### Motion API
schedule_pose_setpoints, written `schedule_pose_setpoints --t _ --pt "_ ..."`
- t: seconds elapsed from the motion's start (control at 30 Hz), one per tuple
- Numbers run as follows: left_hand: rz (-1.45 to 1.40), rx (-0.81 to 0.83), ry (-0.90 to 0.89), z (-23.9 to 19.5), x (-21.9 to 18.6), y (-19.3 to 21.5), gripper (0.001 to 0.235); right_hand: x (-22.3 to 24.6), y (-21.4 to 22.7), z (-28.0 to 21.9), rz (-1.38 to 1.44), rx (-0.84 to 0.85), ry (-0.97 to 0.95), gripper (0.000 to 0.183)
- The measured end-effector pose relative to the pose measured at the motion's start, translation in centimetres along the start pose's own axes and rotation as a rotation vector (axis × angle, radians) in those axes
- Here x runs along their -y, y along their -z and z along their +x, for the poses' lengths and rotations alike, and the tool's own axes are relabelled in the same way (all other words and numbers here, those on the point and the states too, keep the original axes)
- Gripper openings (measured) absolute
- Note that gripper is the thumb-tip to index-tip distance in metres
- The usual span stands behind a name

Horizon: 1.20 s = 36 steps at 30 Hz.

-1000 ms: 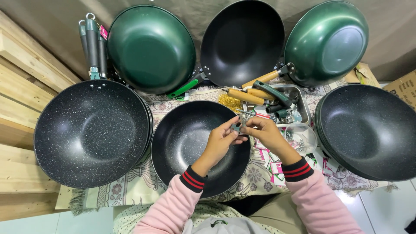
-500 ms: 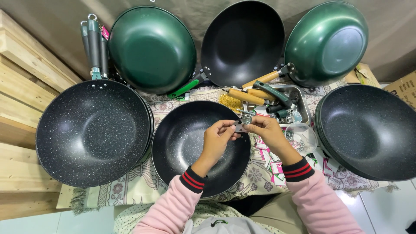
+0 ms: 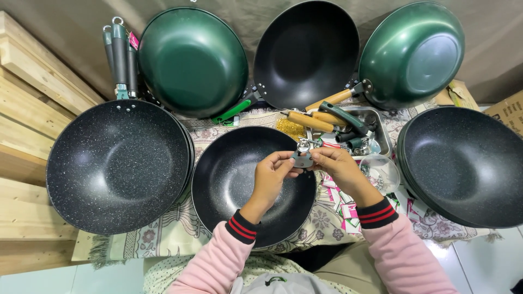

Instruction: Assembling a handle onto a green frying pan using a screwdriver and screws after cleaning it with a cloth.

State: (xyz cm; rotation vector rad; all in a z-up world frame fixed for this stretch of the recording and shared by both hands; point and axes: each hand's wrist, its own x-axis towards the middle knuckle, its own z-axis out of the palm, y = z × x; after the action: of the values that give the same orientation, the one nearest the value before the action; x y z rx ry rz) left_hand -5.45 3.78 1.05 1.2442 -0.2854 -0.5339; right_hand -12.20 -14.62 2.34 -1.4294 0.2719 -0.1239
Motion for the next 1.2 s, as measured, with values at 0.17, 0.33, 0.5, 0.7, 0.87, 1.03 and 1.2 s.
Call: schedule_pose_setpoints --t 0.17,0.33,0.5,0.7,0.87,1.03,1.2 --pt "-0.021 -0.007 -0.012 -0.1 0.1 -0.1 0.025 -0.2 0.3 0.1 0.005 0.022 0.019 0.029" --pt "-0.023 0.008 -0.017 -0.2 -0.2 -0.3 0.025 0.1 -0.1 -0.1 -0.009 0.009 0.037 0.033" --pt "-0.026 0.036 -0.059 -0.2 0.1 -0.3 0.03 0.2 -0.4 -0.1 0.021 -0.044 0.055 0.029" --pt "0.028 0.03 -0.08 0.0 0.8 -0.1 0.029 -0.7 0.4 0.3 -0.089 -0.011 0.081 0.026" --pt "0.084 -0.029 -0.079 0.5 2.7 -0.5 0.026 -0.8 0.0 0.3 -0.13 -0.055 0.06 0.019" --pt "0.169 -0.059 -0.053 1.2 4.4 -0.7 0.023 -4.3 2.6 2.1 -0.158 -0.109 0.042 0.015" --pt "0.839 0.054 -0.109 0.5 5.7 -1.4 0.047 -3.7 2.4 2.1 -0.139 -0.211 0.033 0.017"
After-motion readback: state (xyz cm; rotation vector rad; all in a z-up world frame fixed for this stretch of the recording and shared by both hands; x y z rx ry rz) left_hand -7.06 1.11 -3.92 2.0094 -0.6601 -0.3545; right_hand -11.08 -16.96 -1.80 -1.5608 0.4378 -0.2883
